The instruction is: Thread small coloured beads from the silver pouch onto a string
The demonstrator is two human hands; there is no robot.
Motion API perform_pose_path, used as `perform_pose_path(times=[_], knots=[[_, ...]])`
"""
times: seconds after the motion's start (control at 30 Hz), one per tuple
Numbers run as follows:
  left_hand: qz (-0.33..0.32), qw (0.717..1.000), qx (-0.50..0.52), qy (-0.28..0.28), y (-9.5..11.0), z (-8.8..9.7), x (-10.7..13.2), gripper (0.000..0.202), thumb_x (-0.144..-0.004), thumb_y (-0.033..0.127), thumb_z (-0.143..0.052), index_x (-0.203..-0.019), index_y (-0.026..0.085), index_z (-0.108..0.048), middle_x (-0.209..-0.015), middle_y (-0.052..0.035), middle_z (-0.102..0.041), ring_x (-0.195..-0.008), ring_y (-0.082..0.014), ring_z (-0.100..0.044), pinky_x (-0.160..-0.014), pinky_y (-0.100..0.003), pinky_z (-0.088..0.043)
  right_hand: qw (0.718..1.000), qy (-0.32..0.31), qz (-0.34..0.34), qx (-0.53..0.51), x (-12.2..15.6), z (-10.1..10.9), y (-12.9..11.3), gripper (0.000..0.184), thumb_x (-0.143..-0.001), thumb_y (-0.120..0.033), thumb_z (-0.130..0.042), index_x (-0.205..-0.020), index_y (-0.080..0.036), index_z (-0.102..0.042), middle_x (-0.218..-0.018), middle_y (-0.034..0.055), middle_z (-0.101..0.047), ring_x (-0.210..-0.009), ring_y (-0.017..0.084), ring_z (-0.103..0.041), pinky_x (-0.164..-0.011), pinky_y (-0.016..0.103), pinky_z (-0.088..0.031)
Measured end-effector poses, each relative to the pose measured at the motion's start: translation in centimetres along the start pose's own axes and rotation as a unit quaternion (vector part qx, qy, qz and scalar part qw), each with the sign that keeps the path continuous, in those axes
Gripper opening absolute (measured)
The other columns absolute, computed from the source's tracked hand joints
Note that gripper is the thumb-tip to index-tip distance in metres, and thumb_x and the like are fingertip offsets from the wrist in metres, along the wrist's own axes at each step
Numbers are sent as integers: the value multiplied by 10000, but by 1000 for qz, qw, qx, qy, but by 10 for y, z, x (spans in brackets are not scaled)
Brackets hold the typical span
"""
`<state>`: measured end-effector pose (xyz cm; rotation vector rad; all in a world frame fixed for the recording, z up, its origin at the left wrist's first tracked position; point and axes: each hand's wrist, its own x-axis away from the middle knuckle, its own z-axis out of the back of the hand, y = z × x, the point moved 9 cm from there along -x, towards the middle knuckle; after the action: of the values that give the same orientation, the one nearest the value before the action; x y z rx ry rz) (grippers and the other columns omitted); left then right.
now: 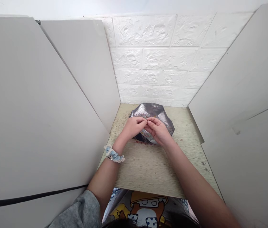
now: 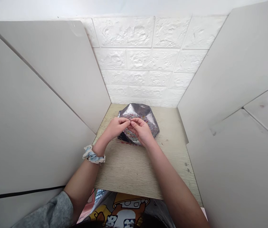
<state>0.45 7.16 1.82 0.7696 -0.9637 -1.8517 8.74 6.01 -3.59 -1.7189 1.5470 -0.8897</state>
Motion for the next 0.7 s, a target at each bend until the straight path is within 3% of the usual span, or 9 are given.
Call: perform_pose_path(times=[0.17, 0.37, 0.7], knots=[[29, 992, 107, -57, -4, -9, -1, 287, -705, 354, -445, -541, 126, -505, -485, 36, -390, -471, -59, -310, -458, -196, -243, 997, 6, 28, 68, -1, 4, -7, 160, -605, -259, -655, -730, -191, -583, -680, -31, -620, -649, 87, -593, -730, 249, -486], [72, 986, 144, -51, -12, -9, -1, 373, -695, 403, -480, -451, 146, -361, -397, 58, -285, -392, -40, -240, -407, -200, -174, 980, 23, 80, 178, 3, 2, -20, 151, -633, -281, -622, -741, -177, -603, -682, -6, -629, -650, 123, -599, -708, 290, -495], [96, 986, 136, -32, -13, -8, -1, 316, -687, 379, -492, -497, 127, -489, -395, 59, -292, -374, -32, -224, -391, -202, -159, 976, 21, 97, 191, 2, 0, -20, 117, -679, -305, -569, -722, -196, -565, -681, -8, -608, -632, 140, -602, -690, 322, -503]])
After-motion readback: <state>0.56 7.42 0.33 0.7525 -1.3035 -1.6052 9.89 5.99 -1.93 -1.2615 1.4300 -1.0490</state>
